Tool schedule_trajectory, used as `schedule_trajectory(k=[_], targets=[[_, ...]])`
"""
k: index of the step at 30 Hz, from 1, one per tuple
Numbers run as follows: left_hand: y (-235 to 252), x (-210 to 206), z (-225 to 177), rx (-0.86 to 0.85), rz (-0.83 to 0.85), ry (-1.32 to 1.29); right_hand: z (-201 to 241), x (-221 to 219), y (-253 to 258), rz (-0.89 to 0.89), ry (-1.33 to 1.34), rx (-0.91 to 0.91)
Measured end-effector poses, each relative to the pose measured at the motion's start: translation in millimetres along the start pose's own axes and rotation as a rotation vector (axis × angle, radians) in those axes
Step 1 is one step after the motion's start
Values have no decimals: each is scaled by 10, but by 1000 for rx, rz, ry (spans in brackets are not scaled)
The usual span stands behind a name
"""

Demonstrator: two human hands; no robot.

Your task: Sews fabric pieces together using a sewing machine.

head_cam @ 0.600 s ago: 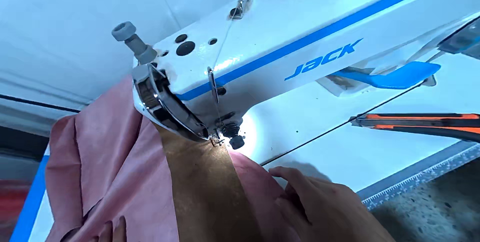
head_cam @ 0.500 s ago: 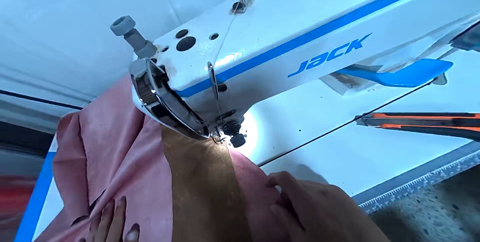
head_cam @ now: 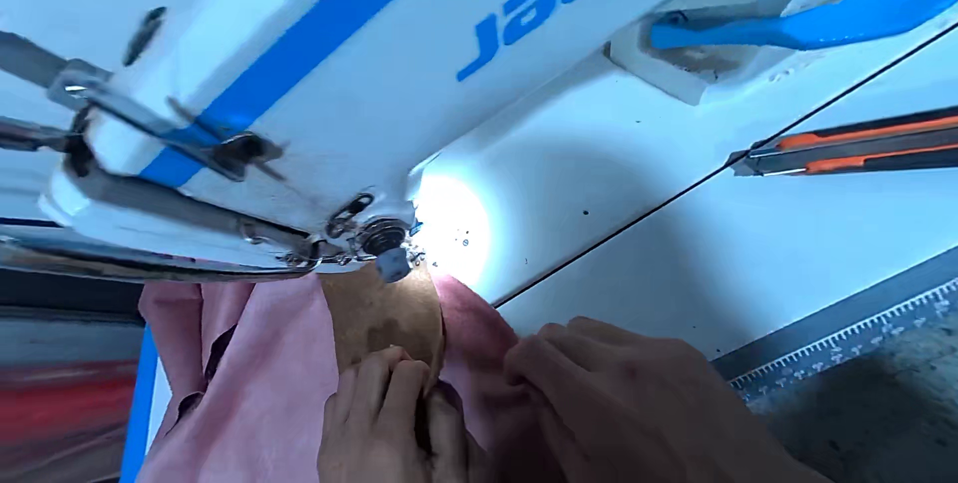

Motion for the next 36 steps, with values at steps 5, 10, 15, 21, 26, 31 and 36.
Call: schedule_trajectory(k=[5,10,15,21,26,31,36], targets=[[139,602,273,-28,-161,-453,-10,-72,-8,-9,3,4],[339,876,282,-10,-117,-591,-32,-33,-10,11,46,4],[280,678,329,-368,31,-355,-74,39,-56,16,13,-5],[411,215,238,-420,236,-254,-82,50,-42,60,-30,-14],[463,13,256,-393,262,-396,-34,444,-434,-234,-182,-19],[327,-142,299,-399,95,-512,-542,1286,-528,-680,-401,-117],[279,-273,212,-489,-52,-431,-449,1430,-605,-818,-578,-94]])
Point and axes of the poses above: each hand's wrist, its own y-axis towards the middle knuckle, its own x-axis out of the back of the hand, z = x × y, the point moved 3 cm from there along y, towards the middle knuckle, and after that the axes turned 1 degree about y, right-handed, at the moved point
